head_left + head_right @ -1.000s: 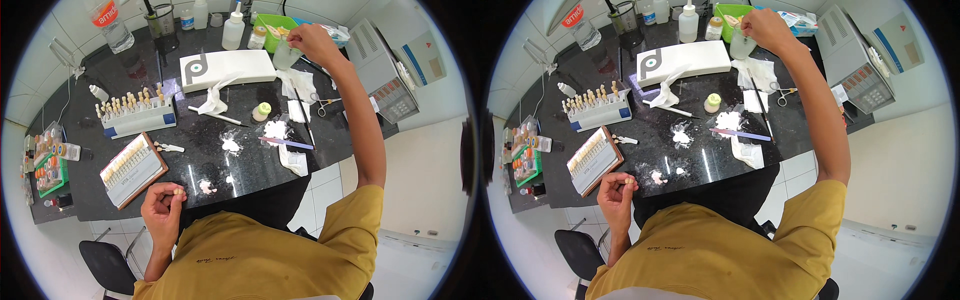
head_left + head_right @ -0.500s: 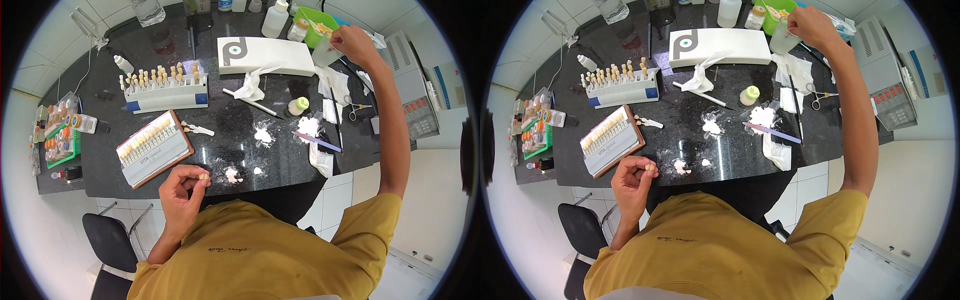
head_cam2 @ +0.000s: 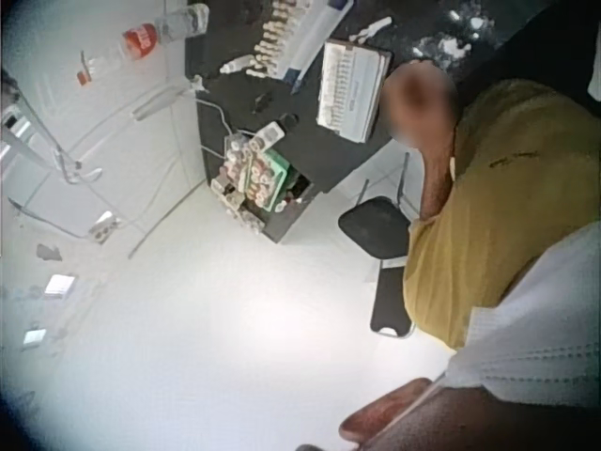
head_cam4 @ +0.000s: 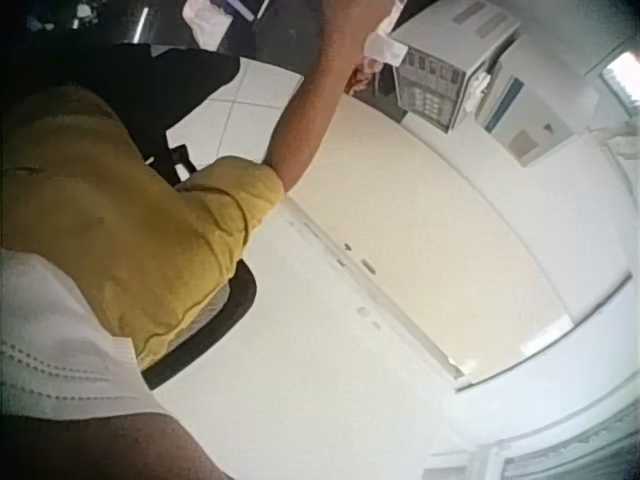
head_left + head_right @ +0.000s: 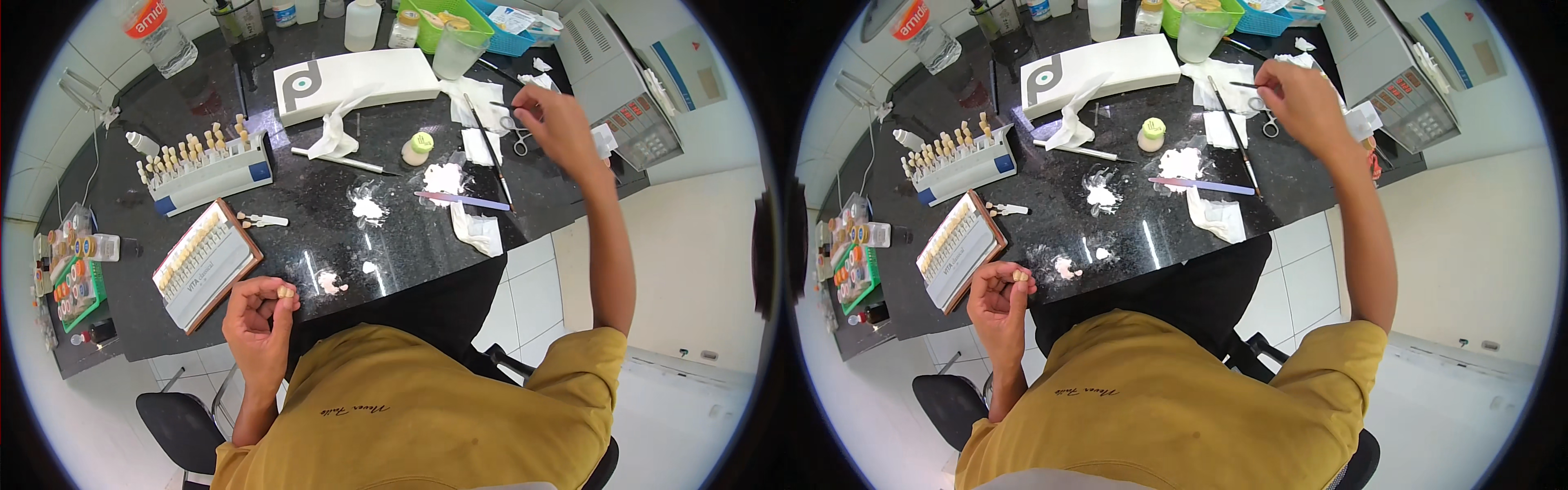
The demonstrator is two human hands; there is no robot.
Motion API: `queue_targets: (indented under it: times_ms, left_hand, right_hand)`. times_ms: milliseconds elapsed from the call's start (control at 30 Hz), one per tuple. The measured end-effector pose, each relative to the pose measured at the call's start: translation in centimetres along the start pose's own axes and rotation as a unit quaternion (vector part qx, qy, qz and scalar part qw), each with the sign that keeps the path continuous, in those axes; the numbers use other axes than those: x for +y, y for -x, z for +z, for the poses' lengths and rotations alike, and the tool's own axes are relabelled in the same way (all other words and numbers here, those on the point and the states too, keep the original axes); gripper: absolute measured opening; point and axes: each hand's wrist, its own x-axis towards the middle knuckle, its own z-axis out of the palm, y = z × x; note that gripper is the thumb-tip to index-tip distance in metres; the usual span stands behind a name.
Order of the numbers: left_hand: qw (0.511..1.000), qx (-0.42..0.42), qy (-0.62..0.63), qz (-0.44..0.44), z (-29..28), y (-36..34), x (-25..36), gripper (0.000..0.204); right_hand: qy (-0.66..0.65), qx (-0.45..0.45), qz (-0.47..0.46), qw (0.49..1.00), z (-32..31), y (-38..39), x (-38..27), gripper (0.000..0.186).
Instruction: Applying and shaping porcelain paste onto a dental bridge using a small brush.
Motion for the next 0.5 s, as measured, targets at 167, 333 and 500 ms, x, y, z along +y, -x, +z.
queue_targets:
  times_ms: [167, 333, 500]
  left_hand:
    - [1.000, 0.001, 0.007, 0.021, 0.3, -0.4, 1.0, 0.014]
    - [1.000, -0.001, 0.022, -0.003, -0.4, -0.4, 0.7, 0.015]
    - [0.996, -0.006, 0.087, 0.004, -0.1, -0.4, 0.7, 0.018]
  right_hand:
    - [0.036, 0.033, 0.010, 0.999, 2.2, 0.0, 1.5, 0.009]
    - [0.134, 0.061, -0.035, 0.988, 0.5, 1.4, 1.4, 0.005]
    - [-0.037, 0.247, 0.004, 0.968, -9.1, 1.5, -3.3, 0.013]
